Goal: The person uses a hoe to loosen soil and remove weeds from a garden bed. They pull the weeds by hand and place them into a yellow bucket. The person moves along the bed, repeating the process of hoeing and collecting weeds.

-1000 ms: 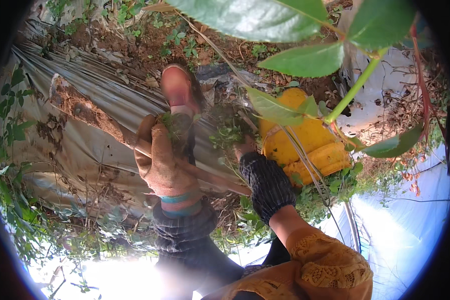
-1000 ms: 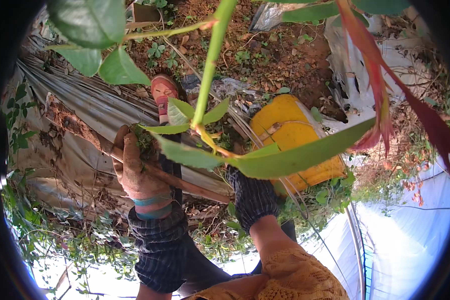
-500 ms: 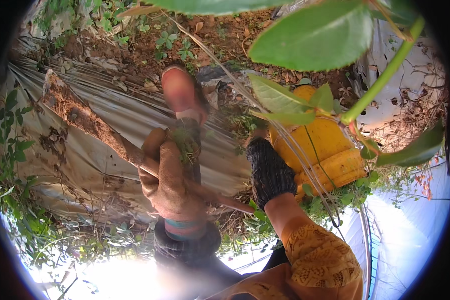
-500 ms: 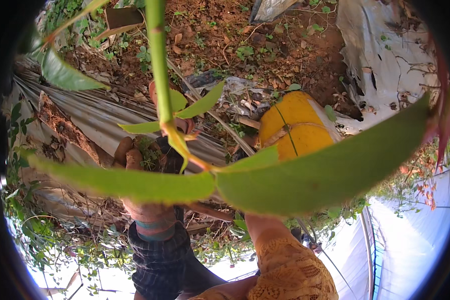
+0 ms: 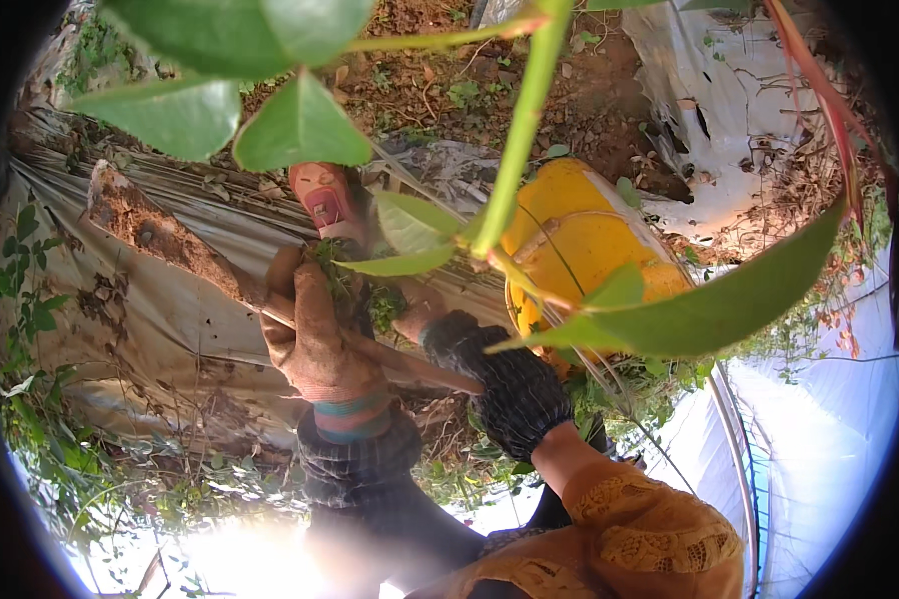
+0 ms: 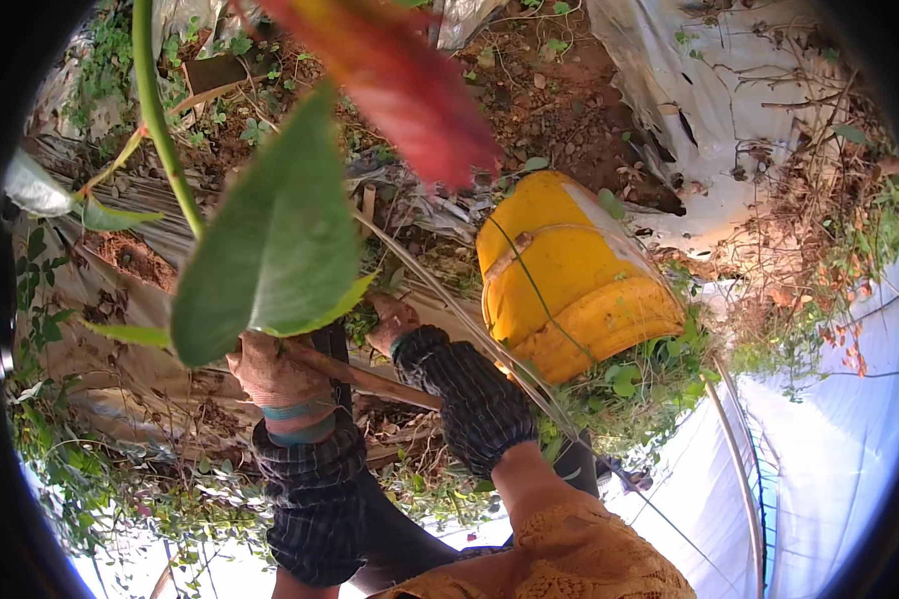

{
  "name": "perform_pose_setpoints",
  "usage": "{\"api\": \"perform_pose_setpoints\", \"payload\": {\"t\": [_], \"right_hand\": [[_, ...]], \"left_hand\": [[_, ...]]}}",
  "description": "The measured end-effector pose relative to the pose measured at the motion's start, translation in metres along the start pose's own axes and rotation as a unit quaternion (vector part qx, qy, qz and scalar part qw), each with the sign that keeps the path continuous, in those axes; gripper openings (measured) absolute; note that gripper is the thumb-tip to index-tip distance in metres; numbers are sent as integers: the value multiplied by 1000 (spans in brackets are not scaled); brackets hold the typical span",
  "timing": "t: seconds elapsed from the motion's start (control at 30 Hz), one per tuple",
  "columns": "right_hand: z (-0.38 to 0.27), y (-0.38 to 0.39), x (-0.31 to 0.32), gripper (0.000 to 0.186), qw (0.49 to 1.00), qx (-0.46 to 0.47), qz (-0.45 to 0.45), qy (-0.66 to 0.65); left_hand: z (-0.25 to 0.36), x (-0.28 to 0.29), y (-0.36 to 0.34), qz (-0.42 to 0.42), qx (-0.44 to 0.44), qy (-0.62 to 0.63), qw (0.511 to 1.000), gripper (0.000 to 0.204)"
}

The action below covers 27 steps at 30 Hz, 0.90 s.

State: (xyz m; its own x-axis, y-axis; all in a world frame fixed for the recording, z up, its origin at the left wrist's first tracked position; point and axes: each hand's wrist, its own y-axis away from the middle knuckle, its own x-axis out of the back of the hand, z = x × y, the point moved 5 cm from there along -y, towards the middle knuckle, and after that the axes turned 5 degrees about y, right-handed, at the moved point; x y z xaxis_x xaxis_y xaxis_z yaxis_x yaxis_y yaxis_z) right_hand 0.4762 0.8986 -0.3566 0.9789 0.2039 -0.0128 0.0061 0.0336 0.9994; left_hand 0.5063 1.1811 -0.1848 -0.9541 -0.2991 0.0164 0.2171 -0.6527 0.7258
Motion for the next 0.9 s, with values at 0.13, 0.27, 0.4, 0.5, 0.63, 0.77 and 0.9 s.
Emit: {"api": "perform_pose_setpoints", "payload": {"t": [0.13,0.27,0.4,0.5,0.63,0.77,0.9], "right_hand": [[7,3,0,39,999,-8,19,-37],[13,1,4,39,999,-12,18,-37],[14,-4,12,40,999,-11,19,-29],[18,-6,19,40,999,-17,25,-23],[14,-10,25,41,999,-12,26,-16],[22,-3,26,41,999,-21,29,-15],[21,-6,28,42,999,-15,28,-17]], "left_hand": [[1,1,-4,38,38,-33,998,36],[2,8,-6,59,26,-62,996,41],[5,7,-4,16,4,-59,998,42],[-3,20,-10,-9,30,-35,999,37],[4,5,-8,-11,46,45,998,35],[10,-1,-4,0,68,62,996,36],[8,-2,-5,-12,67,62,996,36]]}}
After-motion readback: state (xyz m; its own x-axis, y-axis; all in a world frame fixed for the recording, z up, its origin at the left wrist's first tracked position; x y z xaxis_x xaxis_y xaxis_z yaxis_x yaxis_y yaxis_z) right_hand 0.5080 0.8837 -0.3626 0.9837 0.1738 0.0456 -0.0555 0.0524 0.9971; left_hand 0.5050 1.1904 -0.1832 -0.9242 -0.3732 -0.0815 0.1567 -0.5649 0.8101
